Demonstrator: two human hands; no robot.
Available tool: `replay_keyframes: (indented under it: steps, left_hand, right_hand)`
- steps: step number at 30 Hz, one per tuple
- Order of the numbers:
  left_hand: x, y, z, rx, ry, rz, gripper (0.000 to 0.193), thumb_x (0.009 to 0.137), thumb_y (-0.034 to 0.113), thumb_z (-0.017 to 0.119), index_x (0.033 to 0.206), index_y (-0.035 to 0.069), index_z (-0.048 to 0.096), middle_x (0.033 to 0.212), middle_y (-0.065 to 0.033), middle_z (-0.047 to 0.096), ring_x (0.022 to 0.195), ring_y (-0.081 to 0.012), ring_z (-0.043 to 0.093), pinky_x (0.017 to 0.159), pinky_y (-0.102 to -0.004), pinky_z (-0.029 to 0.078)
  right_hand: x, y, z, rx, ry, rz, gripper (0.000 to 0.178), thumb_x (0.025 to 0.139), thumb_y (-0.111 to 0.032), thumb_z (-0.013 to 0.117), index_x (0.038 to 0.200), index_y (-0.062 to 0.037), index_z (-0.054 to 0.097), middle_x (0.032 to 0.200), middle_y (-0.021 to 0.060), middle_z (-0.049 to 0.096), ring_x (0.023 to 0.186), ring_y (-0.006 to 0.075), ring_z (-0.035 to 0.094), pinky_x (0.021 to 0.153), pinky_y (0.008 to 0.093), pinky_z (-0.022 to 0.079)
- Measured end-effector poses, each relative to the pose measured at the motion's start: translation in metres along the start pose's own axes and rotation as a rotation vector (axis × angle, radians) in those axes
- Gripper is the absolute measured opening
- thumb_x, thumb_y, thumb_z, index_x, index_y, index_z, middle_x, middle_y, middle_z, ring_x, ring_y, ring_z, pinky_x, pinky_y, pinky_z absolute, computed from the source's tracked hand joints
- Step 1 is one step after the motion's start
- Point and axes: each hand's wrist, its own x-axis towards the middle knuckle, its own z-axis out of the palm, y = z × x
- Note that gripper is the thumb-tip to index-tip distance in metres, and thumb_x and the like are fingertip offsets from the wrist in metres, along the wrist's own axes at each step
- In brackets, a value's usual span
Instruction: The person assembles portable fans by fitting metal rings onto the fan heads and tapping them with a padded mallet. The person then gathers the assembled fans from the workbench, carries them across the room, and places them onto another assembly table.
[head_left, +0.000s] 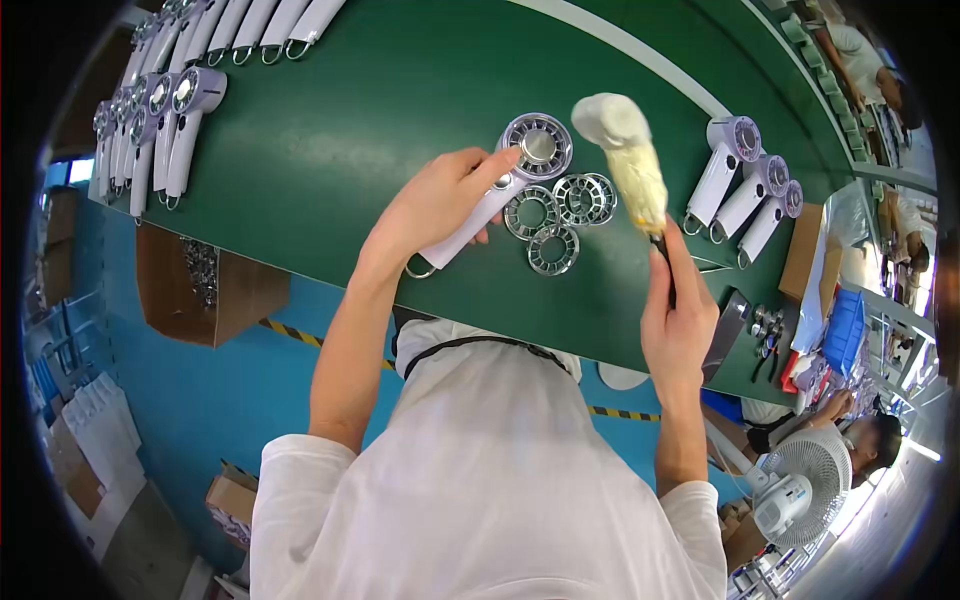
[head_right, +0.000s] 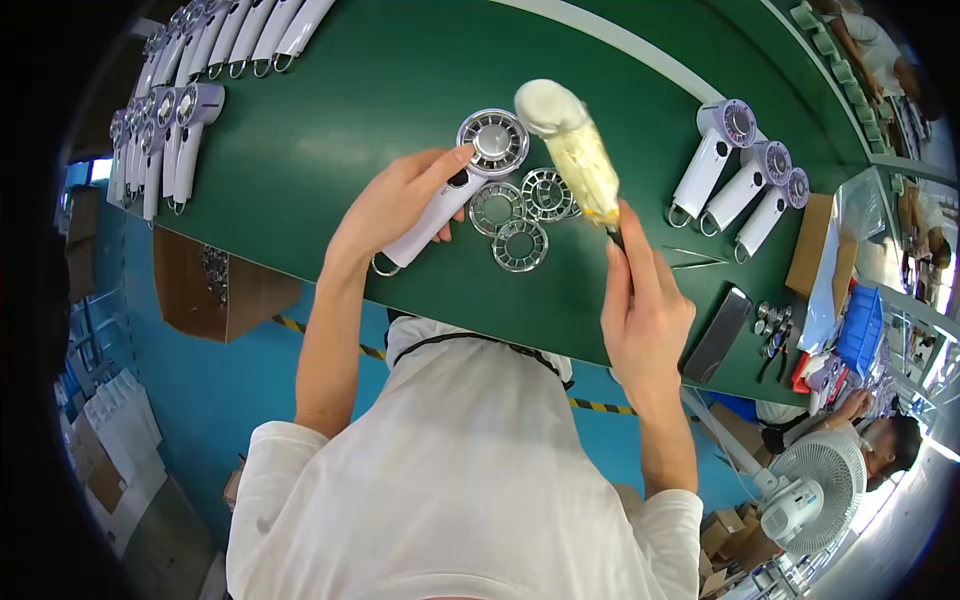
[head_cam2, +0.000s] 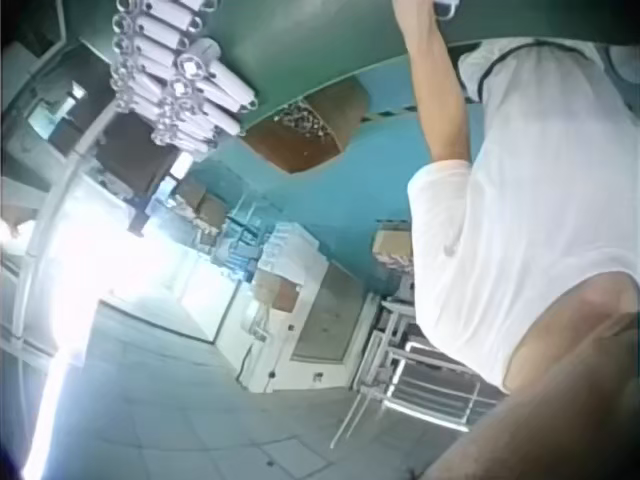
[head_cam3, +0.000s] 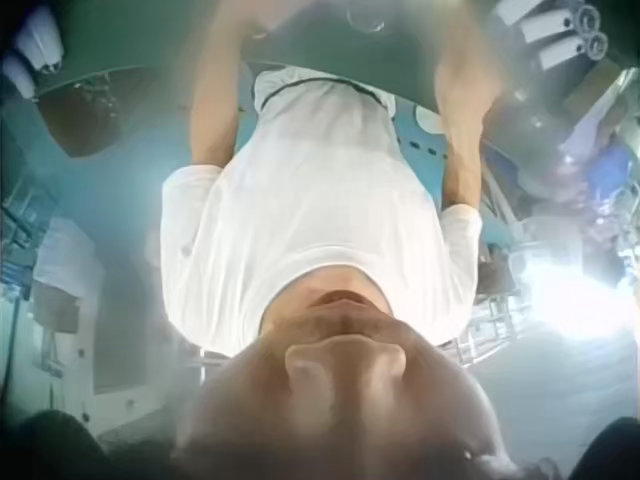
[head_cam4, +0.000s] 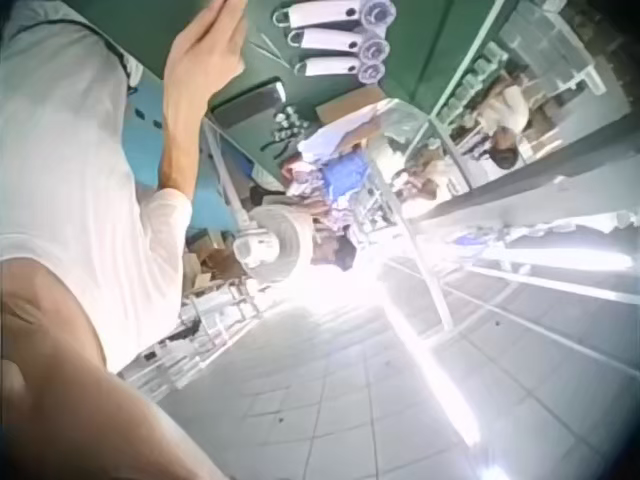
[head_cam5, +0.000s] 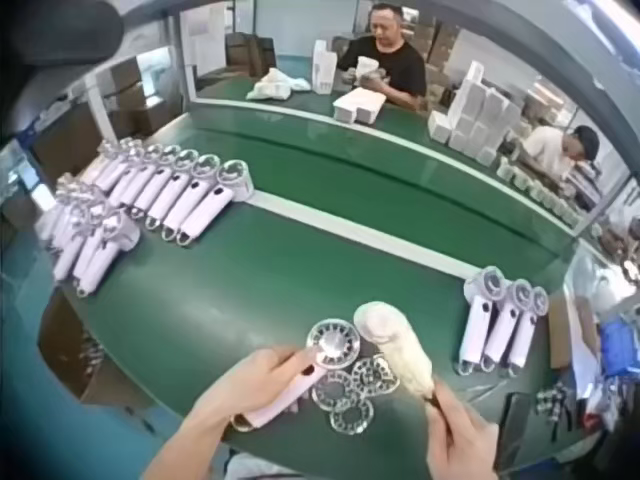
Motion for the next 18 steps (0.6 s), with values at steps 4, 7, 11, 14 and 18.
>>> replay_keyframes:
  steps: [4, 7, 11, 14, 18]
  left_hand:
    - [0.001, -0.002, 0.002, -0.001, -0.007, 0.014, 0.057, 0.093, 0.052, 0.048, 0.09, -0.003, 0.06, 0.066, -0.008, 0.062, 0.05, -0.0144, 0.06, 0.046, -0.0272, 0.046]
    - [0.0, -0.002, 0.002, -0.011, -0.005, 0.012, 0.057, 0.093, 0.052, 0.048, 0.09, -0.004, 0.06, 0.065, -0.0079, 0.062, 0.049, -0.0139, 0.059, 0.045, -0.027, 0.046]
    - [-0.002, -0.003, 0.002, -0.019, 0.008, -0.005, 0.057, 0.093, 0.052, 0.048, 0.09, -0.004, 0.06, 0.065, -0.0075, 0.061, 0.049, -0.0137, 0.059, 0.045, -0.0265, 0.045]
    - [-0.001, -0.003, 0.001, -0.019, 0.017, 0.009, 0.058, 0.093, 0.052, 0.048, 0.091, -0.004, 0.06, 0.065, -0.0072, 0.061, 0.049, -0.0137, 0.059, 0.045, -0.0266, 0.046]
    - [0.003, -0.003, 0.0, -0.011, -0.001, 0.001, 0.057, 0.093, 0.052, 0.048, 0.091, -0.004, 0.06, 0.065, -0.0074, 0.061, 0.049, -0.014, 0.059, 0.045, -0.0266, 0.046]
  right_hand:
    - [0.004, 0.001, 0.01, -0.086, -0.035, -0.039, 0.037, 0.091, -0.012, 0.06, 0.127, -0.017, 0.057, 0.063, 0.0042, 0.053, 0.046, 0.0179, 0.048, 0.043, 0.0325, 0.041]
    - [0.002, -0.001, 0.01, -0.046, -0.027, 0.031, 0.035, 0.091, -0.013, 0.06, 0.126, -0.0162, 0.058, 0.063, 0.0044, 0.052, 0.045, 0.0188, 0.047, 0.043, 0.0322, 0.04]
    - [0.0, 0.0, 0.006, -0.056, -0.049, 0.0, 0.034, 0.09, -0.011, 0.06, 0.125, -0.0149, 0.059, 0.065, 0.0041, 0.055, 0.046, 0.0145, 0.046, 0.044, 0.03, 0.041]
    - [-0.007, -0.001, 0.004, 0.038, -0.014, 0.032, 0.034, 0.091, -0.008, 0.059, 0.124, -0.0116, 0.06, 0.07, 0.006, 0.059, 0.048, 0.0114, 0.047, 0.046, 0.0268, 0.042]
    - [-0.021, -0.008, -0.009, 0.087, -0.004, 0.088, 0.032, 0.091, -0.004, 0.057, 0.123, -0.007, 0.06, 0.075, 0.0083, 0.062, 0.051, 0.0093, 0.047, 0.049, 0.0234, 0.041]
